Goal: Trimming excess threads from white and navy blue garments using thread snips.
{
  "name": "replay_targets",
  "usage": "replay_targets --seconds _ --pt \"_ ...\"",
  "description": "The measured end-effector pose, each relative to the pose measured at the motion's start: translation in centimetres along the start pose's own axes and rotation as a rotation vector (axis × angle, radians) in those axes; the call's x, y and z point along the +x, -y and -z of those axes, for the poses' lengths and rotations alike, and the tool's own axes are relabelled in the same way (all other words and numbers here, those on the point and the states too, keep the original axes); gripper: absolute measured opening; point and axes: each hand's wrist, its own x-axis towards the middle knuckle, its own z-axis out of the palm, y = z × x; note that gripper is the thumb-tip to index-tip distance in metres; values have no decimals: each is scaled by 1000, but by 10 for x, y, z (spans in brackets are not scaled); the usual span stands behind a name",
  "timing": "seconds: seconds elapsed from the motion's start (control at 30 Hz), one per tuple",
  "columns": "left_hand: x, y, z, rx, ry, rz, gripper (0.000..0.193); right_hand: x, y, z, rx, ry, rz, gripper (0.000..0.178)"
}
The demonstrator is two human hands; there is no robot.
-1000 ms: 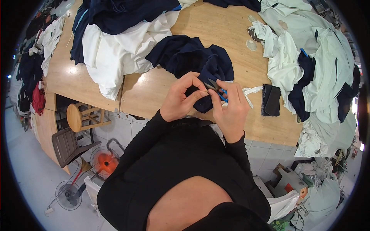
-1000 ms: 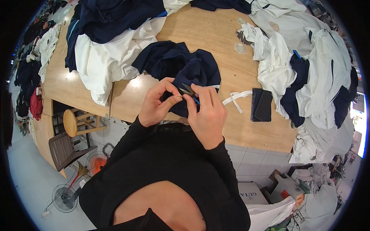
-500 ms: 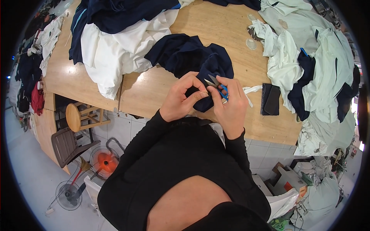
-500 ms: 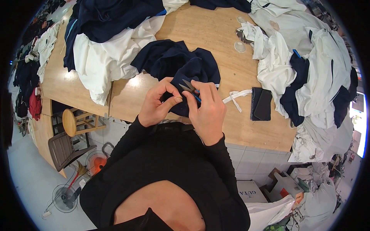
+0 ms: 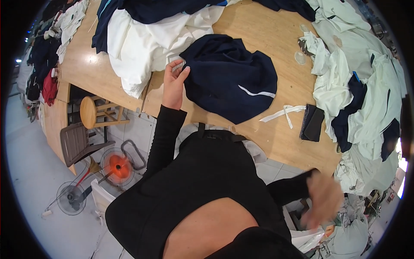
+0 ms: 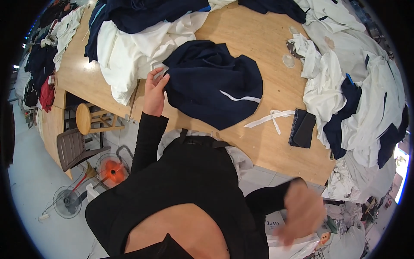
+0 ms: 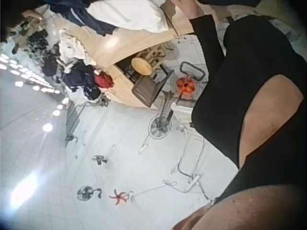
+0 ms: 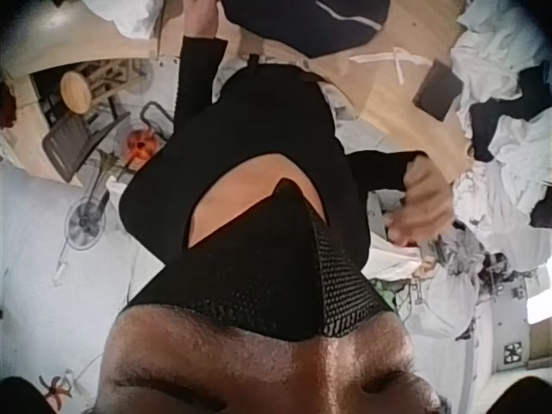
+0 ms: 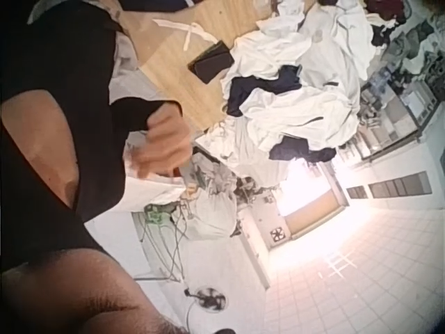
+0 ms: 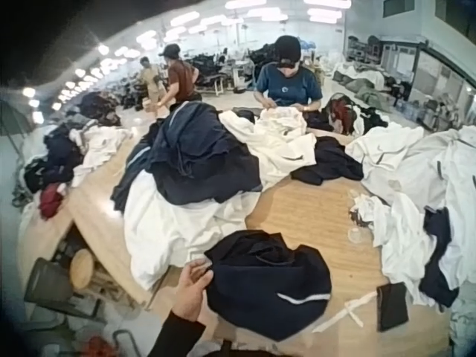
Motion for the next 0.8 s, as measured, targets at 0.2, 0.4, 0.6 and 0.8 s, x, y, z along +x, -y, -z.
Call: replay_targets --seconds 0.2,0.4,0.6,0.8 --pt "-11 -4 8 325 -2 -121 46 108 66 -47 -68 702 -266 40" --pt "-67 -11 -17 990 -31 -633 8 140 85 -59 24 754 -506 33" --pt "-75 39 -18 1311 17 -487 17 150 107 -75 114 791 -737 28" --pt "-66 60 -31 1332 -44 -398 23 157 109 -88 165 970 -678 30"
